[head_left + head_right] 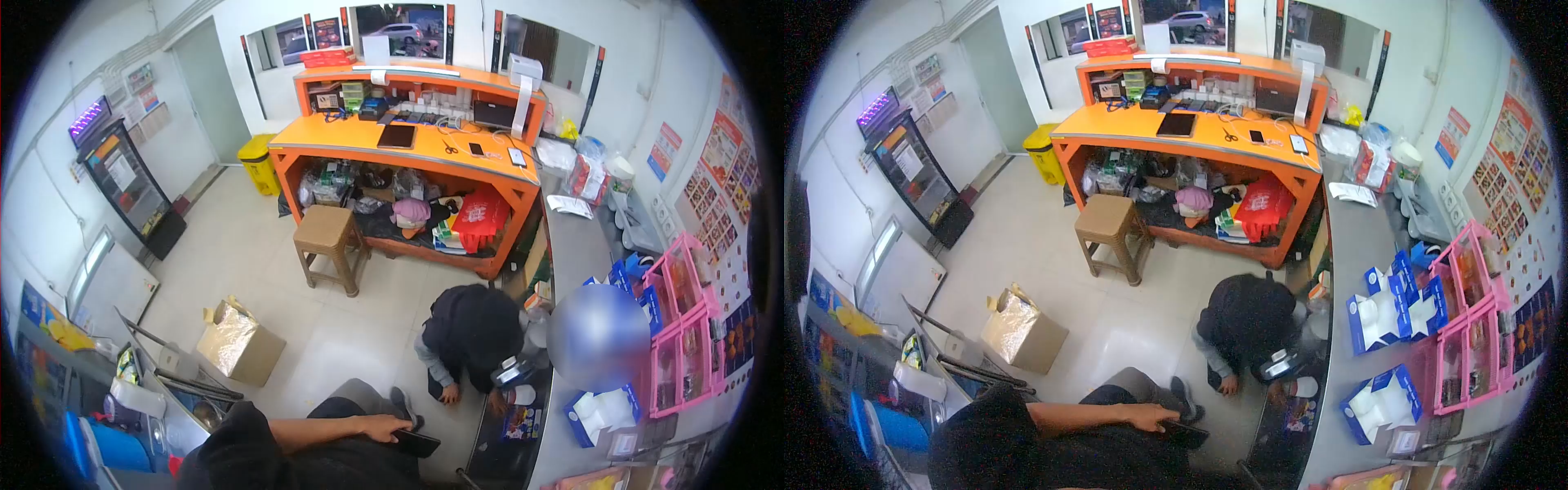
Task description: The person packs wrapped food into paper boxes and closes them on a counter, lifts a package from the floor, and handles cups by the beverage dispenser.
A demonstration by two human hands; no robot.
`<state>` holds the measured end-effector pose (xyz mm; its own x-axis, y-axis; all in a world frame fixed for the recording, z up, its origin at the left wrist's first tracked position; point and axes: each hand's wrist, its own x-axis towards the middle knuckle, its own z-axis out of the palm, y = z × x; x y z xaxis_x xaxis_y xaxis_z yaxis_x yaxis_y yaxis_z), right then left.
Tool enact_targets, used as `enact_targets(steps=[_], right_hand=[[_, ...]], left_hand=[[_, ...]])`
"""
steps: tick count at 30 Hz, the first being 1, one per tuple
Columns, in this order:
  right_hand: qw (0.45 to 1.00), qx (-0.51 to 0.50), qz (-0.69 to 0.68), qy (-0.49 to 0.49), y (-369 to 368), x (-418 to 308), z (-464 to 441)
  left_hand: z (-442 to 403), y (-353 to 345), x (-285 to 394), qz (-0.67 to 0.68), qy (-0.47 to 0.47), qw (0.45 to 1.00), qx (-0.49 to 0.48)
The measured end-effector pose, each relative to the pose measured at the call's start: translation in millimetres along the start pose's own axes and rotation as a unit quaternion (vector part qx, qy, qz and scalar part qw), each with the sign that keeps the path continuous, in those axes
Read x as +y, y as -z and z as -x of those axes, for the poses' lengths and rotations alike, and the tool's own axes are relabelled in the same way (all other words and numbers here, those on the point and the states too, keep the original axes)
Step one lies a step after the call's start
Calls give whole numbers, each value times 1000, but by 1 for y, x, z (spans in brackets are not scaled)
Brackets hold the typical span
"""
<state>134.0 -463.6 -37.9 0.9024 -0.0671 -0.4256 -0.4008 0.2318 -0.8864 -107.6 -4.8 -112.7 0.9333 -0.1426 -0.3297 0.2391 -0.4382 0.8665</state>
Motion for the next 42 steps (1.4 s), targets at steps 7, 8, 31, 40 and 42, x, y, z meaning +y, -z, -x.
enact_targets(steps=[7,8,31,40,42], right_hand=[[872,-457,163,66,-211,-86,74],[850,-497,159,70,-231,-87,92],[519,-431,683,-281,-370,310,99],[582,-380,685,-217,-665,394,110],[690,-434,540,-211,-726,450,44]], left_hand=[[29,4,-54,-25,49,998,22],[43,29,-27,33,68,997,1],[354,110,-279,361,85,826,425],[444,146,-366,360,369,458,724],[462,145,-407,303,413,372,774]])
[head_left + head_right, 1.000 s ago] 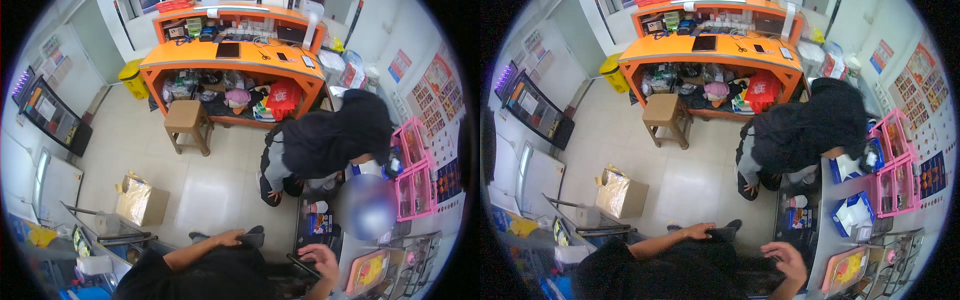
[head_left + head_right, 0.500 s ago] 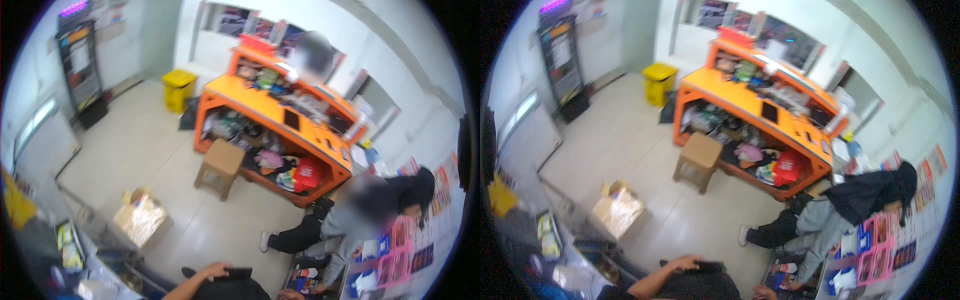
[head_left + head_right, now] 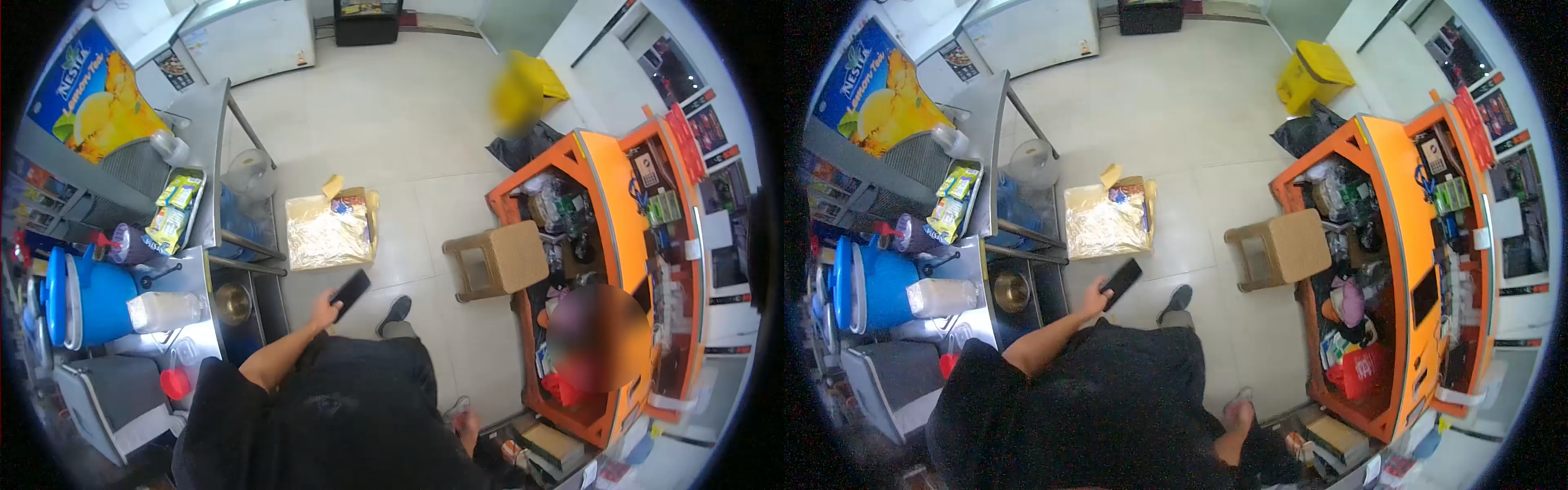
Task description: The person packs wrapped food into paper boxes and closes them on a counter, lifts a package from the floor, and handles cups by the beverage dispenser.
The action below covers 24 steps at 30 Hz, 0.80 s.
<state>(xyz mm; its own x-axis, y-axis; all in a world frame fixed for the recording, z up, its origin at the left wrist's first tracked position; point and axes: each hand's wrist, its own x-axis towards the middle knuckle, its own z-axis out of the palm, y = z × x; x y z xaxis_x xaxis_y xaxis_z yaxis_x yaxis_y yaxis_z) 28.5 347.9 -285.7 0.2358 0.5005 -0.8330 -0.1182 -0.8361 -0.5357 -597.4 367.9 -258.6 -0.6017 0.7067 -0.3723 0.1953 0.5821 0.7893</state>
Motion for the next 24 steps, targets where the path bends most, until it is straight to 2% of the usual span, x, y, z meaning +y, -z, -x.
enact_targets(steps=[1,2,3,4,5,6,7,8,10,11,12,13,15,16,17,18,19,21,23,24], right_hand=[[994,75,47,-60,-5,-34,-49],[989,-58,49,126,-10,-67,-51],[996,7,75,50,-45,-120,-86],[991,6,133,10,-86,-178,-94],[988,-20,122,94,-113,-208,-121],[983,-53,145,104,-149,-252,-122],[974,-87,166,124,-187,-299,-121],[966,-125,190,125,-212,-331,-130],[941,-208,230,139,-273,-387,-170],[934,-211,255,133,-303,-413,-180],[927,-215,281,127,-330,-436,-189],[922,-224,284,136,-354,-455,-202],[914,-277,253,154,-388,-481,-230],[903,-273,269,193,-398,-493,-243],[909,-277,266,162,-406,-495,-284],[943,-206,222,141,-410,-487,-309],[912,-379,152,44,-397,-476,-398],[921,-267,283,8,-427,-500,-356],[907,-269,323,-2,-475,-536,-339],[901,-276,336,1,-500,-561,-335]], left_hand=[[-8,9,8,-43,17,998,41],[-22,19,18,-86,35,993,75],[-36,30,26,-124,48,988,82],[-52,39,37,-156,60,981,93],[-66,46,39,-173,73,975,118],[-78,46,36,-182,90,964,170],[-91,46,39,-178,145,955,190],[-98,48,41,-180,137,952,206],[-117,50,48,-140,167,956,196],[-128,47,40,-133,186,955,188],[-134,45,49,-144,170,958,182],[-144,38,53,-155,208,950,175],[-163,27,73,-257,223,932,122],[-175,18,82,-249,224,935,117],[-194,14,93,-259,228,937,56],[-218,2,91,-267,231,934,57],[-245,-6,100,-278,242,929,17],[-302,-26,130,-274,241,931,-3],[-365,-48,187,-249,249,935,25],[-412,-67,195,-253,179,950,30]])
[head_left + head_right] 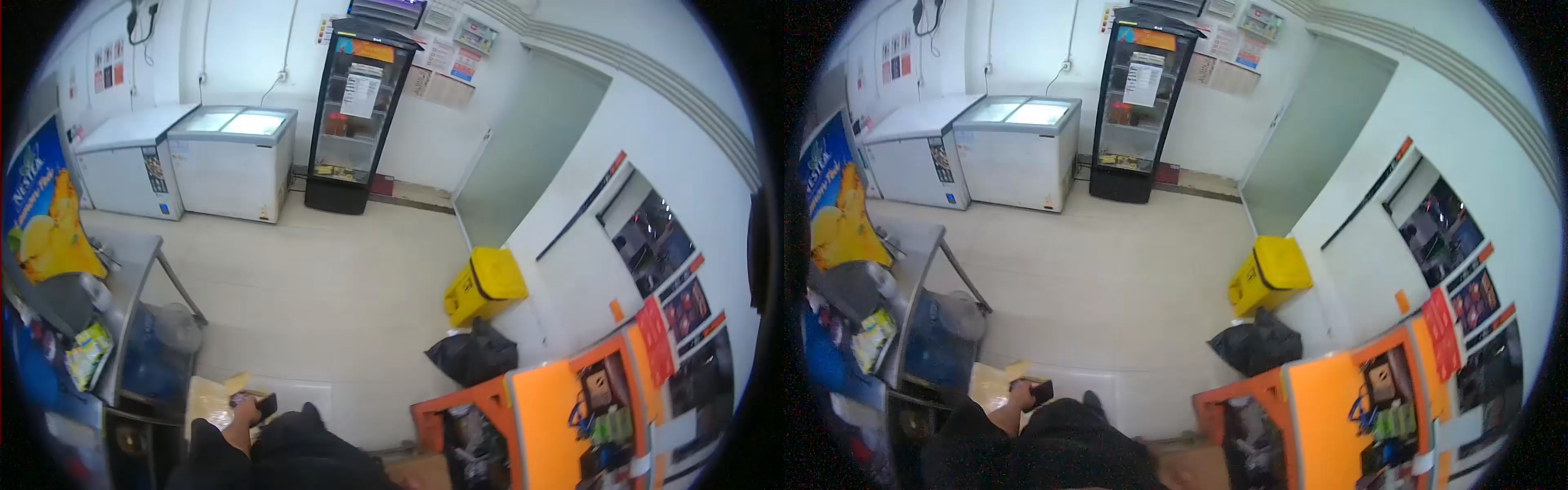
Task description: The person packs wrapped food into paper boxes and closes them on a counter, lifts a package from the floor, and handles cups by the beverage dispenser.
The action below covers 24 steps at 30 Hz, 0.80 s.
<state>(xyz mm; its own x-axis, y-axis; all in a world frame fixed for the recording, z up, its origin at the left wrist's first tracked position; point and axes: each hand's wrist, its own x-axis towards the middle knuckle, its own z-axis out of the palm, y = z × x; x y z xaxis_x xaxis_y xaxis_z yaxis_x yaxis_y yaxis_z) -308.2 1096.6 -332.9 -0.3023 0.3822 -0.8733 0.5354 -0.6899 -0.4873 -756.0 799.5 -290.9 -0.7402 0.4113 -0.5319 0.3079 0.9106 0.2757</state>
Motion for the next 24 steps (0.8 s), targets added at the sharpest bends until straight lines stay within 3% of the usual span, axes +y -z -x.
enact_targets(steps=[5,8,11,14,18,21,23,24], right_hand=[[998,-27,56,26,7,-161,-29],[993,-37,102,52,25,-260,-72],[983,-39,162,77,51,-366,-118],[967,-34,227,109,76,-479,-159],[939,-31,303,158,70,-621,-215],[916,-31,354,187,39,-703,-231],[900,-42,382,206,13,-737,-240],[892,-57,396,213,-2,-750,-244]], left_hand=[[-87,53,197,76,-239,967,34],[-95,105,303,118,-282,952,30],[-100,124,342,180,-305,933,59],[-79,114,339,233,-171,955,68],[-41,46,284,210,100,959,159],[3,-22,227,267,391,874,111],[60,-52,216,372,513,756,167],[77,-90,205,384,528,726,217]])
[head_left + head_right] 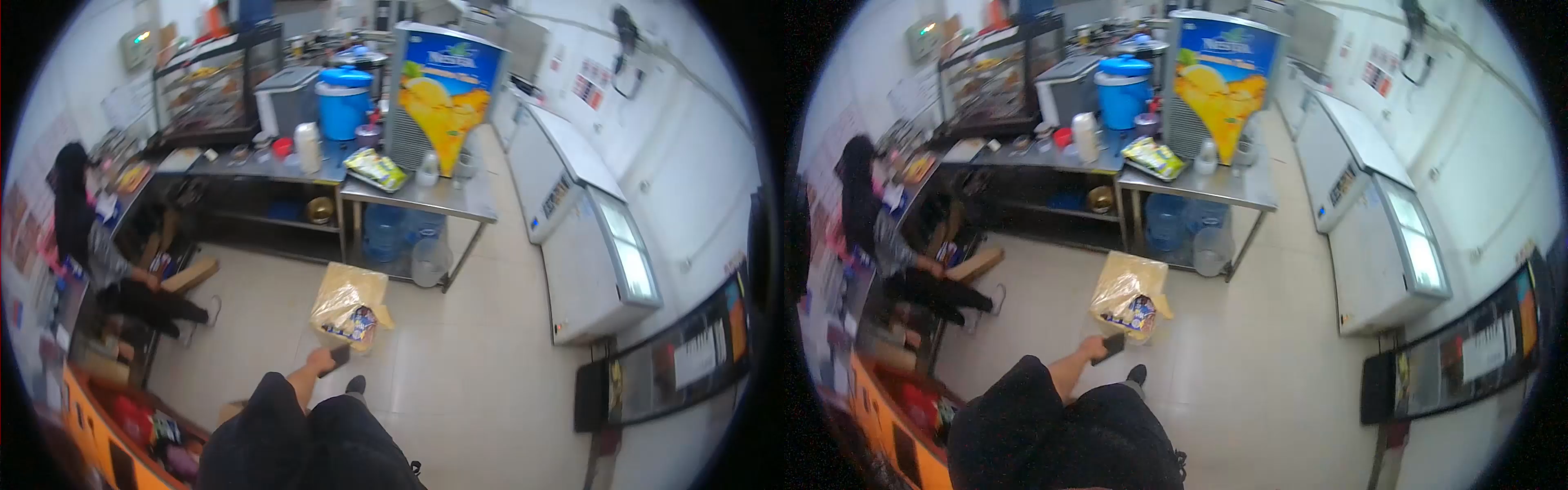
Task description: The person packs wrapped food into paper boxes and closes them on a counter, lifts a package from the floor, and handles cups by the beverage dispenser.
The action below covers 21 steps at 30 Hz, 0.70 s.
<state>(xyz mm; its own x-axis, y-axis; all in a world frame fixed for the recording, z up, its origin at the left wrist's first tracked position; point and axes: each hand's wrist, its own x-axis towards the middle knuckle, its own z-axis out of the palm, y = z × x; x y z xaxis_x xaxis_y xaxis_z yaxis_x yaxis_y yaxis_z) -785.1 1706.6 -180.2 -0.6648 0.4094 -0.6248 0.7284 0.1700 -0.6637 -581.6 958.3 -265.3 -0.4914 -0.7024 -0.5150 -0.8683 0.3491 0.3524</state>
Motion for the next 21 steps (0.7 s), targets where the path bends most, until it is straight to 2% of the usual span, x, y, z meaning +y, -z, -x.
enact_targets(steps=[1,3,5,7,8,9,11,14,18,21], right_hand=[[999,-20,15,19,-6,-16,-17],[992,-94,47,65,-26,-40,-57],[961,-239,83,107,-68,-46,-114],[964,-208,150,70,-166,-91,-50],[935,-274,220,55,-208,-97,-48],[899,-325,284,80,-246,-99,-33],[784,-452,405,133,-309,-123,21],[715,-524,447,116,-361,-166,77],[777,-414,454,135,-382,-213,46],[830,-322,445,98,-394,-232,0]], left_hand=[[38,35,0,18,48,998,25],[51,27,-52,68,138,987,43],[90,16,-76,112,211,962,128],[122,-3,-95,141,268,943,135],[134,-10,-99,148,297,936,121],[145,-20,-103,154,322,928,105],[154,-42,-110,159,345,921,80],[154,-43,-107,171,353,920,18],[115,-16,-83,193,309,931,12],[68,12,-68,231,257,938,33]])
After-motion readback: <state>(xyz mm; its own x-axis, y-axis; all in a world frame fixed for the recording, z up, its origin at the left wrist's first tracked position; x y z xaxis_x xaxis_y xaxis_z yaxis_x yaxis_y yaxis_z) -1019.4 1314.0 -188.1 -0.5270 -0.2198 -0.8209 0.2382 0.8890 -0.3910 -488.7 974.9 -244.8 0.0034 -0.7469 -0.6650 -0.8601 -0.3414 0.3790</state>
